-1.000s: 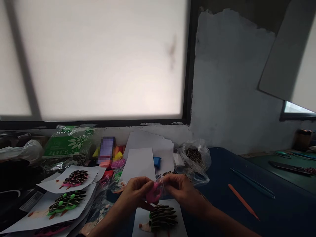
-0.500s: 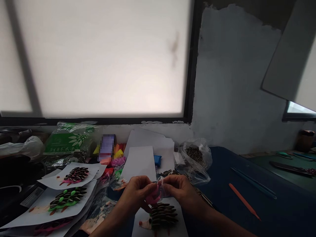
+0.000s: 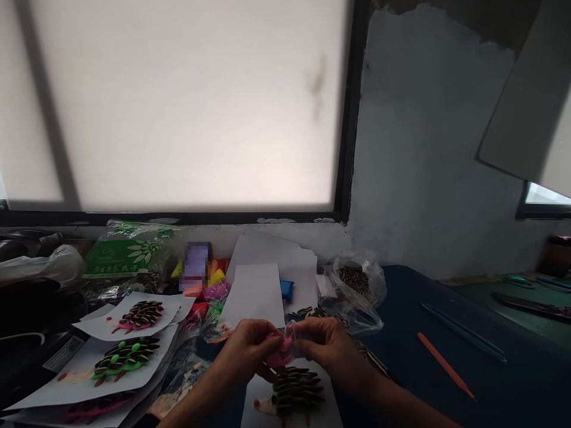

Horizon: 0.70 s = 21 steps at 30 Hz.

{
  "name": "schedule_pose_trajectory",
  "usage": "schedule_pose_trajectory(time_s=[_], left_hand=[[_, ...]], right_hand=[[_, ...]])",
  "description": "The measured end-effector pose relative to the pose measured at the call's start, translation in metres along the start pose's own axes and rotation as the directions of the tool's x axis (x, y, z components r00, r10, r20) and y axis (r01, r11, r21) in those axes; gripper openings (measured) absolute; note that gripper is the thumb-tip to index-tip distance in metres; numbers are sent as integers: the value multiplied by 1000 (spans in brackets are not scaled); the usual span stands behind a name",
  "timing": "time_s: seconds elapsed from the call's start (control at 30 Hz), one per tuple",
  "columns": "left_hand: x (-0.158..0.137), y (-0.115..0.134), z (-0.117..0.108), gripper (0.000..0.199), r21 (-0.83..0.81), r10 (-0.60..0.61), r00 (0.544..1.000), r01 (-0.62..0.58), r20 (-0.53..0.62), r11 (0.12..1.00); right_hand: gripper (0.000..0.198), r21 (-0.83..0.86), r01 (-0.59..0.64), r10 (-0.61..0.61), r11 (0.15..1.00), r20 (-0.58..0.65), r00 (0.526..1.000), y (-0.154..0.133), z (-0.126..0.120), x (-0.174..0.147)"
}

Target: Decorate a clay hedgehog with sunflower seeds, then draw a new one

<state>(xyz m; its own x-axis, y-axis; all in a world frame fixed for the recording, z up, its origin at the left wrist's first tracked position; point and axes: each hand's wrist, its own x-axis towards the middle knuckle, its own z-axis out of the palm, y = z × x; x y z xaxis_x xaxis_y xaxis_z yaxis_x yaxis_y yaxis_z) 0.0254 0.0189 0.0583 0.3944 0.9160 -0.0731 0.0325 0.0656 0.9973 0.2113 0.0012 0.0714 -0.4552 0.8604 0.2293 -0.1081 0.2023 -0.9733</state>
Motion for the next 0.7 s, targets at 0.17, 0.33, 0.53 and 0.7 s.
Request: schedule_pose_trajectory(time_s=[0.17, 0.33, 0.53, 0.7], left_hand=[[1, 0, 2, 59, -34, -17, 1000, 16, -24, 999], [4, -6, 6, 63, -61, -31, 999, 28, -45, 998], [10, -15, 9, 66, -102, -37, 998, 31, -53, 994], [11, -15, 2, 57, -152, -23, 999, 16, -44, 988]], right_hand=[[16, -204, 33, -52, 978, -89, 995, 6, 0, 0], [7, -524, 71, -174, 849, -149, 973, 11, -2, -1], [10, -715, 149, -270, 683, -57, 961, 11, -5, -3], [13, -695, 217, -320, 686, -21, 947, 7, -4, -4]])
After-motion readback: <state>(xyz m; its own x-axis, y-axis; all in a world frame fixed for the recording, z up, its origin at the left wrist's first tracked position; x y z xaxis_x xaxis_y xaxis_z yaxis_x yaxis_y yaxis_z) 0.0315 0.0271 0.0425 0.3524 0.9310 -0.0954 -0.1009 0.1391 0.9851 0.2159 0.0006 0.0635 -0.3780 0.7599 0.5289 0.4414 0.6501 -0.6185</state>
